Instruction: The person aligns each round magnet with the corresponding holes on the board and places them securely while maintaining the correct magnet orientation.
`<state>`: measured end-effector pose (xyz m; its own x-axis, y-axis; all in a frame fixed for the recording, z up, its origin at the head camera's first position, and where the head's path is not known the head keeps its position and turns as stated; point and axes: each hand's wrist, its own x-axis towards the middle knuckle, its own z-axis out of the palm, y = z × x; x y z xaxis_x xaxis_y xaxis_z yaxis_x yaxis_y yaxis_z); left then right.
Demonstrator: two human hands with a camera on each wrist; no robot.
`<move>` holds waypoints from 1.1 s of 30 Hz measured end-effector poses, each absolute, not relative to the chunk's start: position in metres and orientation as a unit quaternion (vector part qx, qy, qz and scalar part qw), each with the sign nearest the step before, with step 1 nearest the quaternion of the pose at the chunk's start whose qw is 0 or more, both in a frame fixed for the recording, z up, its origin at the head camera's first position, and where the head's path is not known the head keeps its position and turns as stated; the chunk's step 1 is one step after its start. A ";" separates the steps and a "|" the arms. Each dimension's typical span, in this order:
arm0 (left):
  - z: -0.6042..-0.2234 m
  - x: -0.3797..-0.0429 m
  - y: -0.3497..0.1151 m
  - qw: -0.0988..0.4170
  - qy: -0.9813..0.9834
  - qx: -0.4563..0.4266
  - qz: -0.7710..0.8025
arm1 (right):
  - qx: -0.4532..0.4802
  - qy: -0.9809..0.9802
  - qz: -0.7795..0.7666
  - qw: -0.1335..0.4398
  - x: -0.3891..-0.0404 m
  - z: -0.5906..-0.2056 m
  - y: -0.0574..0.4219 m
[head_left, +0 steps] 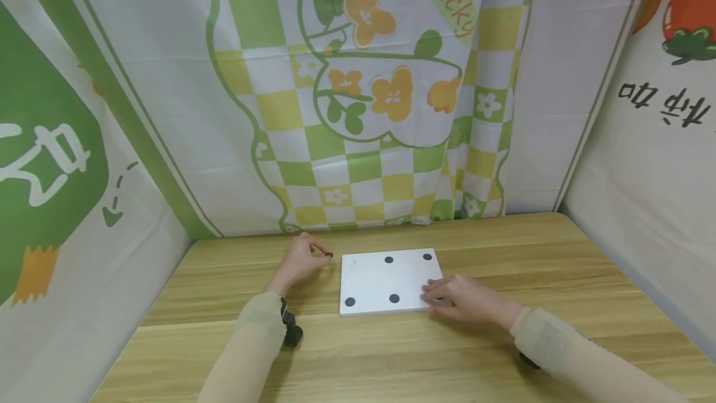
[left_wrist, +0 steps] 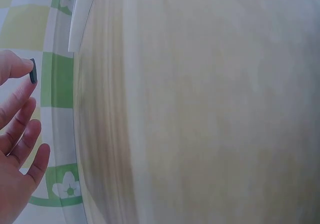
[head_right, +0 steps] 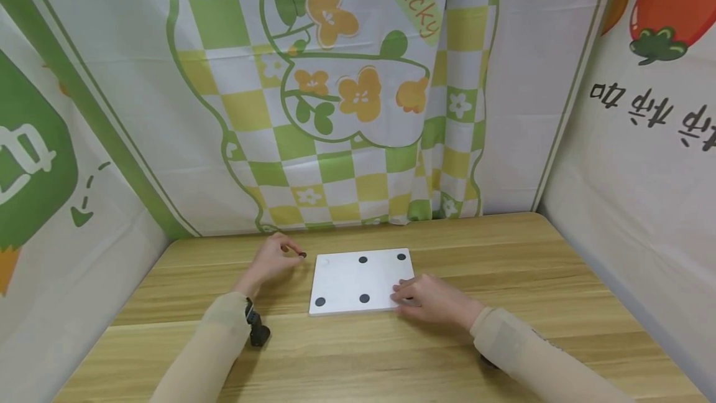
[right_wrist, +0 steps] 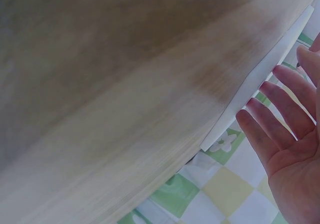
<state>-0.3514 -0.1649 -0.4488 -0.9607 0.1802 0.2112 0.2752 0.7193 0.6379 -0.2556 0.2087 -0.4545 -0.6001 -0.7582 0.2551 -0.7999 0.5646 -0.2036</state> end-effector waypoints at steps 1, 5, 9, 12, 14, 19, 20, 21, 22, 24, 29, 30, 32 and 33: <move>-0.449 -0.351 -0.164 0.065 -0.925 -0.123 -0.354 | 0.441 -0.882 0.150 0.069 -0.255 -0.454 0.209; -0.449 -0.353 -0.161 0.059 -0.926 -0.123 -0.352 | 0.441 -0.883 0.147 0.067 -0.256 -0.454 0.209; -0.451 -0.355 -0.158 0.062 -0.928 -0.127 -0.346 | 0.444 -0.882 0.146 0.070 -0.257 -0.455 0.209; -0.451 -0.356 -0.155 0.061 -0.927 -0.128 -0.347 | 0.446 -0.880 0.146 0.073 -0.258 -0.456 0.209; -0.451 -0.357 -0.154 0.061 -0.927 -0.129 -0.346 | 0.446 -0.880 0.146 0.073 -0.258 -0.457 0.209; -0.452 -0.358 -0.151 0.062 -0.927 -0.134 -0.345 | 0.446 -0.880 0.146 0.073 -0.258 -0.457 0.210; -0.452 -0.358 -0.150 0.062 -0.926 -0.135 -0.347 | 0.446 -0.880 0.146 0.073 -0.258 -0.456 0.210; -0.452 -0.358 -0.150 0.062 -0.926 -0.135 -0.348 | 0.446 -0.880 0.145 0.073 -0.258 -0.456 0.210; -0.452 -0.359 -0.149 0.062 -0.926 -0.135 -0.348 | 0.446 -0.880 0.145 0.072 -0.258 -0.456 0.210; -0.453 -0.358 -0.147 0.058 -0.926 -0.134 -0.349 | 0.447 -0.880 0.146 0.072 -0.257 -0.455 0.210; -0.453 -0.359 -0.143 0.045 -0.924 -0.133 -0.355 | 0.448 -0.879 0.145 0.072 -0.257 -0.455 0.209; -0.453 -0.359 -0.142 0.045 -0.923 -0.134 -0.357 | 0.448 -0.879 0.145 0.072 -0.257 -0.455 0.209; -0.453 -0.359 -0.141 0.046 -0.922 -0.136 -0.359 | 0.447 -0.880 0.145 0.072 -0.257 -0.455 0.209; -0.453 -0.359 -0.140 0.048 -0.921 -0.138 -0.360 | 0.446 -0.880 0.145 0.072 -0.257 -0.455 0.209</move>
<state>-0.3592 -0.1398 -0.4533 -0.9575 0.2195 0.1872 0.2883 0.7029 0.6503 -0.2572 0.2094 -0.4550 -0.5918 -0.7641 0.2568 -0.8061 0.5600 -0.1914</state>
